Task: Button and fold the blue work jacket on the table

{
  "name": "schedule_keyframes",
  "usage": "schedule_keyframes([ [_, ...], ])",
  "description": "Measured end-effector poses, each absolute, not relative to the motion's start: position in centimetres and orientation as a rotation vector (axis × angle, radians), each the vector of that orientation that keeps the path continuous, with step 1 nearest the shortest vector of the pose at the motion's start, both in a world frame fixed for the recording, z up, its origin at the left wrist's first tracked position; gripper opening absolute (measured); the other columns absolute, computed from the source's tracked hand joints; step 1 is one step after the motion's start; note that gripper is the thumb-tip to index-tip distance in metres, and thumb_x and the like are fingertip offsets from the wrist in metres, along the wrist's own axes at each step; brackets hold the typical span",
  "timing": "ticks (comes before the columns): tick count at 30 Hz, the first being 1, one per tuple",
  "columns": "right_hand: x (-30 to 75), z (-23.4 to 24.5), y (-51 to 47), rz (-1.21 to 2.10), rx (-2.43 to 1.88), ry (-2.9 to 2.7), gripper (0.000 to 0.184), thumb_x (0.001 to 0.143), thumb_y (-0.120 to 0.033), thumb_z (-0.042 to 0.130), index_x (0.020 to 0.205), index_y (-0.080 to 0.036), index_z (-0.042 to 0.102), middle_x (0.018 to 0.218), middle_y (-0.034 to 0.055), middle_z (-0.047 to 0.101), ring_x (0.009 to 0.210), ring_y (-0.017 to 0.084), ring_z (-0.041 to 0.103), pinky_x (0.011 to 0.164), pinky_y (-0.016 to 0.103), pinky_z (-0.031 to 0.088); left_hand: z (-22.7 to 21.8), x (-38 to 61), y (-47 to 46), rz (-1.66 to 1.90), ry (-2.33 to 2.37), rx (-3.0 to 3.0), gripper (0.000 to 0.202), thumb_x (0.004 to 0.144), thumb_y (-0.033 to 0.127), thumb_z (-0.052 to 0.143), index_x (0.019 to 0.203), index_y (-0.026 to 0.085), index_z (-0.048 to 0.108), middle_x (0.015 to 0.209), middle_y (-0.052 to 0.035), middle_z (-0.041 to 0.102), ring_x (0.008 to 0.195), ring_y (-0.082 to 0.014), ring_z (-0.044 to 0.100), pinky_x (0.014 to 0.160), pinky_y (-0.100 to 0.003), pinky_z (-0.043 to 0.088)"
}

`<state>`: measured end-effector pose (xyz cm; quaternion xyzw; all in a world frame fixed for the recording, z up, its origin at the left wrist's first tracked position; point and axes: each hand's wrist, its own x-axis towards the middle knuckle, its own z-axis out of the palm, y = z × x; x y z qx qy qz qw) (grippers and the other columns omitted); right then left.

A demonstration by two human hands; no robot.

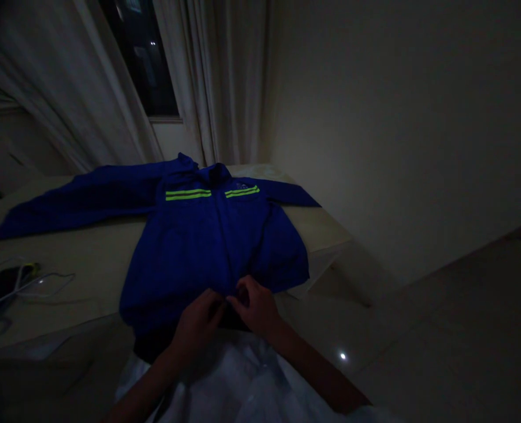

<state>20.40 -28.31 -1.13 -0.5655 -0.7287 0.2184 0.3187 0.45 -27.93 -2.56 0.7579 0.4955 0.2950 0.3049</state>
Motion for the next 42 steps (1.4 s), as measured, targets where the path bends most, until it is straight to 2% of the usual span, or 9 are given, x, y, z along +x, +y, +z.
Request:
schedule_keyframes([
  [4,21.2,-2.6,-29.3,0.455,-1.491,-2.153,0.039,0.089,-0.052,0.079,0.104,-0.020,0.063,0.095,0.0040,0.071,0.085,0.019,0.069,0.074,0.028,0.048,-1.8,0.8,-28.4,0.904,1.304,1.806,0.020,0.098,0.036,0.061,0.083,0.025,0.068,0.084,-0.0033,0.067,0.075,-0.0202,0.062,0.070,-0.032,0.044],
  [7,21.1,-3.1,-29.2,0.306,-1.470,-2.272,0.034,0.094,-0.048,0.074,0.109,-0.019,0.064,0.102,0.0077,0.072,0.092,0.022,0.070,0.078,0.030,0.048,-1.5,0.9,-29.0,0.955,1.286,1.734,0.022,0.096,0.041,0.063,0.085,0.025,0.072,0.084,-0.0046,0.069,0.077,-0.0217,0.063,0.070,-0.033,0.044],
  [11,20.1,-3.5,-28.7,0.150,-1.433,-2.355,0.022,0.103,-0.038,0.060,0.099,-0.018,0.066,0.092,0.0067,0.072,0.086,0.020,0.069,0.074,0.029,0.046,-1.8,0.1,-30.5,0.946,1.309,1.624,0.024,0.095,0.046,0.064,0.093,0.026,0.075,0.090,-0.0058,0.073,0.081,-0.0234,0.066,0.074,-0.033,0.046],
  [16,19.3,-3.7,-28.9,0.099,-1.487,-2.301,0.017,0.101,-0.026,0.054,0.093,-0.018,0.067,0.086,0.0051,0.072,0.079,0.018,0.067,0.071,0.028,0.043,-4.1,-0.7,-31.7,0.683,1.202,1.397,0.049,0.089,0.067,0.065,0.073,0.021,0.073,0.068,-0.0039,0.067,0.067,-0.0199,0.061,0.065,-0.030,0.044],
  [19,19.1,-3.5,-29.1,0.134,-1.522,-2.280,0.021,0.101,-0.031,0.056,0.088,-0.019,0.066,0.084,0.0043,0.072,0.077,0.017,0.068,0.070,0.028,0.041,-5.7,-0.2,-30.9,0.762,1.139,1.000,0.057,0.079,0.076,0.071,0.085,0.020,0.077,0.077,-0.0057,0.072,0.072,-0.0197,0.066,0.065,-0.028,0.047],
  [22,18.7,-3.1,-29.2,0.216,-1.567,-2.245,0.034,0.101,-0.050,0.061,0.089,-0.019,0.066,0.083,0.0037,0.072,0.077,0.017,0.068,0.067,0.028,0.040,-6.5,0.6,-29.8,0.890,1.094,0.732,0.059,0.070,0.073,0.082,0.094,0.020,0.077,0.089,-0.0075,0.076,0.080,-0.0202,0.071,0.069,-0.028,0.052],
  [25,18.4,-2.8,-29.1,0.283,-1.650,-2.173,0.040,0.101,-0.057,0.060,0.089,-0.019,0.066,0.082,0.0032,0.073,0.076,0.017,0.068,0.067,0.027,0.039,-6.7,1.3,-29.4,0.953,1.136,0.709,0.054,0.064,0.064,0.089,0.089,0.018,0.076,0.091,-0.0077,0.077,0.084,-0.0211,0.072,0.073,-0.028,0.054],
  [32,18.1,-2.2,-29.0,0.381,-1.774,-2.131,0.039,0.098,-0.057,0.065,0.088,-0.020,0.065,0.084,0.0024,0.073,0.074,0.016,0.067,0.064,0.026,0.036,-7.3,1.7,-29.8,1.019,0.978,0.314,0.045,0.066,0.048,0.095,0.081,0.021,0.062,0.089,-0.0041,0.075,0.087,-0.0179,0.074,0.072,-0.027,0.057],
  [42,17.3,-1.9,-29.0,0.319,-1.850,-2.215,0.021,0.102,-0.036,0.057,0.096,-0.019,0.068,0.090,0.0051,0.076,0.080,0.019,0.071,0.068,0.028,0.040,-6.2,2.0,-29.7,0.975,1.077,0.456,0.053,0.054,0.054,0.098,0.081,0.016,0.073,0.074,-0.0026,0.073,0.065,-0.0133,0.066,0.060,-0.023,0.050],
])
